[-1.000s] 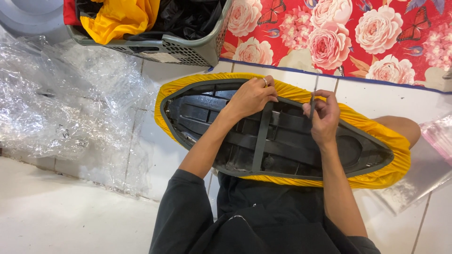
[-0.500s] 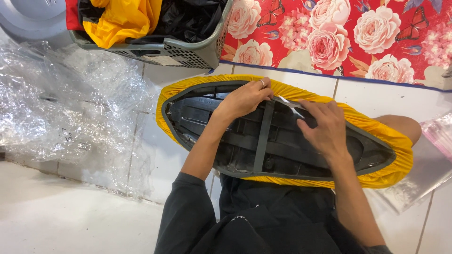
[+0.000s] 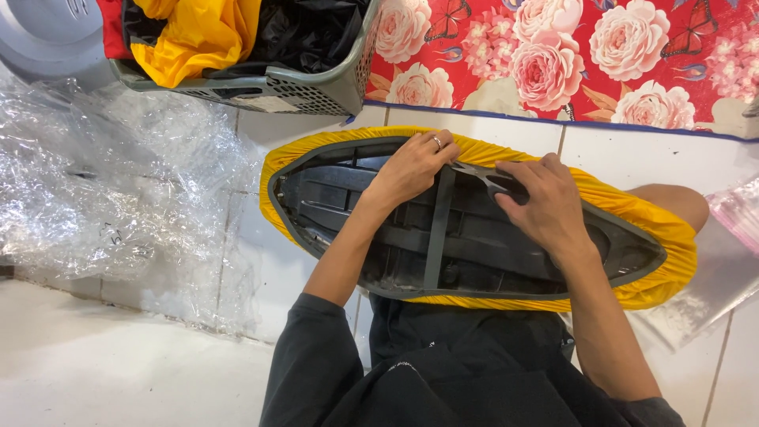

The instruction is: The person uses scissors to trim excess yellow fabric from the edges of a black plastic object. They carefully cut along the perimeter of the object, removing the overhanging material.

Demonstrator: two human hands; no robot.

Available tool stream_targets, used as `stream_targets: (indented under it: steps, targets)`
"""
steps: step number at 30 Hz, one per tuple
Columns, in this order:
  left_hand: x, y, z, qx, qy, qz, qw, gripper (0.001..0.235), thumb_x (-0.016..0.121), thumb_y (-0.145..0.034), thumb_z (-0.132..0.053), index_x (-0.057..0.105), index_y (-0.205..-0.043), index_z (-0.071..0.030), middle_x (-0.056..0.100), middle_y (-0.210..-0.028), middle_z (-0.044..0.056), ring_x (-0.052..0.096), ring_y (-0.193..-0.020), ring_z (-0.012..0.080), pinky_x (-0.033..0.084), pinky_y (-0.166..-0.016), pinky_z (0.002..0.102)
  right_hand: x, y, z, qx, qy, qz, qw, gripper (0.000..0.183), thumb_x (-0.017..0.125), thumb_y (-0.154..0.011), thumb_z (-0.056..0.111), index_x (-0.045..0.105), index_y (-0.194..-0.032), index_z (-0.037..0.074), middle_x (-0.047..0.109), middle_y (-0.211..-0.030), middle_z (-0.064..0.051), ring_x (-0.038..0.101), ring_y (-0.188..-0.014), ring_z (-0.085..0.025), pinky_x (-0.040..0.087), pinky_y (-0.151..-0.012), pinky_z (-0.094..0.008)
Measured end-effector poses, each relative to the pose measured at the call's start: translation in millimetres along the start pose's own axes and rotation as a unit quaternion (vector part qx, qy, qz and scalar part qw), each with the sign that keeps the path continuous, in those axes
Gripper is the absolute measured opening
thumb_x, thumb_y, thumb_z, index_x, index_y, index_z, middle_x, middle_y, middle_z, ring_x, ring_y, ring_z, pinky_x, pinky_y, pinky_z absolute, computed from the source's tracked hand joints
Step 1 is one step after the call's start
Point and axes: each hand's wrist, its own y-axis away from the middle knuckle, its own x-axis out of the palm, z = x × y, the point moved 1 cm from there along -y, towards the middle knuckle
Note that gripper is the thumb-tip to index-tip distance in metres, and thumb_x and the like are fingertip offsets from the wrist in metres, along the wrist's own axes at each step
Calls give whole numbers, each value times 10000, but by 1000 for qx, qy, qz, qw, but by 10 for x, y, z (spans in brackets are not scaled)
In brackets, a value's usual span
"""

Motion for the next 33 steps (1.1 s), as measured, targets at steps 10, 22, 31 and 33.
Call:
stream_targets:
  steps: [10, 22, 31, 33]
  targets:
    - [138, -9, 73, -4, 9, 27, 1000, 358, 430, -851, 162, 514, -1006, -149, 447, -993, 30, 538, -786, 299, 368, -637, 362, -72, -68, 104, 45, -80, 30, 995, 436, 869, -808, 134, 749, -1225, 97, 738, -941, -134, 593, -884, -240, 513, -725, -296]
    - [200, 5, 87, -20, -9, 50, 999, 268, 457, -940, 75, 545, -1069, -144, 465, -1016, 25, 594, -909, 308, 399, -685, 357, 59, -98, 156, 41, -94, 46, 994, 380, 855, -828, 100, 755, -1189, 38, 727, -922, -156, 584, -875, -236, 546, -713, -291]
    - [162, -1, 110, -44, 16, 36, 998, 228, 450, -972, 56, 555, -1106, -94, 502, -1009, 61, 612, -841, 354, 416, -676, 373, 239, 10, 120, 49, -140, 16, 989, 395, 858, -803, 14, 732, -1178, 13, 695, -928, -160, 603, -867, -254, 569, -782, -339]
    - [65, 35, 174, -85, 160, -22, 983, 198, 363, -1038, -21, 520, -1148, -73, 454, -959, 84, 562, -889, 444, 463, -766, 415, 373, 57, -30, 89, -201, -8, 975, 441, 851, -806, 40, 691, -1217, 29, 672, -980, -176, 604, -911, -316, 565, -792, -432]
